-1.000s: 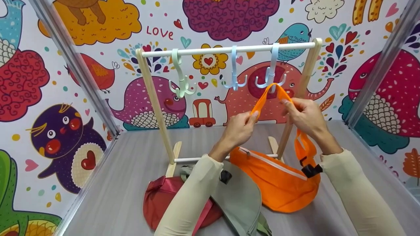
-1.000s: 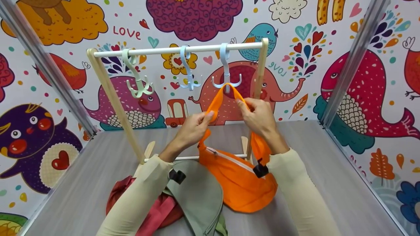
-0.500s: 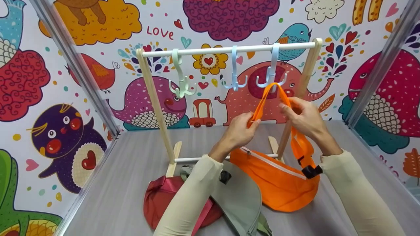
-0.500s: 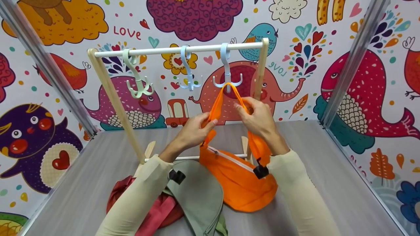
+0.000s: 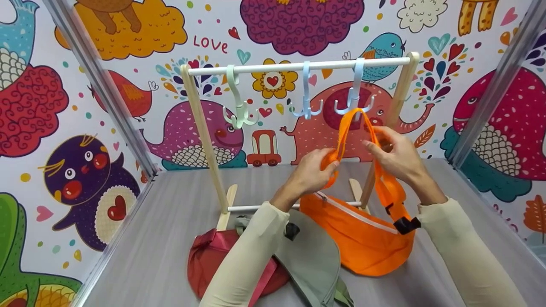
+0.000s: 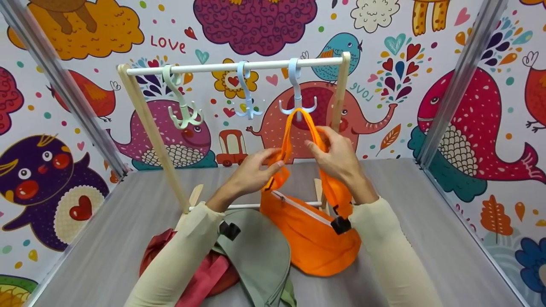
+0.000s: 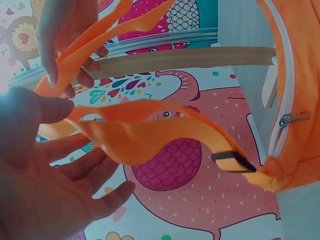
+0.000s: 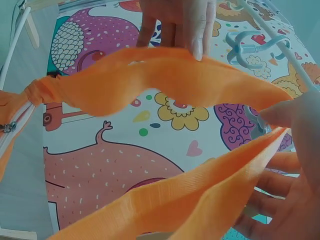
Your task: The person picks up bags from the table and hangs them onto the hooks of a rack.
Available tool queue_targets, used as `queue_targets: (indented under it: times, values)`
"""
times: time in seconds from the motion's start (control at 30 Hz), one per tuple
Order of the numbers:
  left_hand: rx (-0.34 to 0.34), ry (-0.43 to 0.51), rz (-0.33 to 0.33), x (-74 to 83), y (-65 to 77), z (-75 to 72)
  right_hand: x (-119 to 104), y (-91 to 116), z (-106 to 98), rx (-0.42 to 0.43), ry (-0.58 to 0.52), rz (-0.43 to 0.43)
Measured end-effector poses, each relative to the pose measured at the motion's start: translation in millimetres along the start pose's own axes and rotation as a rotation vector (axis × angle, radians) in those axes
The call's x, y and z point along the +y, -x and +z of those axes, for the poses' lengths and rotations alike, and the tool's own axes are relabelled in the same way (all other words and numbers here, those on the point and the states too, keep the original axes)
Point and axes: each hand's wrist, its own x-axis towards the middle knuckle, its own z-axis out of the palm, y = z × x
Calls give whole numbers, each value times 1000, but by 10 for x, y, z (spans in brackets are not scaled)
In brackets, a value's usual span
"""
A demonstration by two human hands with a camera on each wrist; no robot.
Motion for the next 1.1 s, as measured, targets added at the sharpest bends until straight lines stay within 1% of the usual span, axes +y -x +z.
queue_targets:
  times: [0.33,0.5,0.77,0.87,1.1]
  values:
    - [-5,30,-18,-43,61,-27,13,24,-19,0,7,3]
    - [-5,19,0,-70,104,-44,10,46,-45,19,27,-4]
    - [-12,-15,54,-165,176,-80,2,114,-68,49,51,-44]
    - [-19,-42,69,-212,210,-98,10,149,-73,62,62,-60]
    - [-74,-107,52,-312,316,-115,-12,240,-47,91,79,-88]
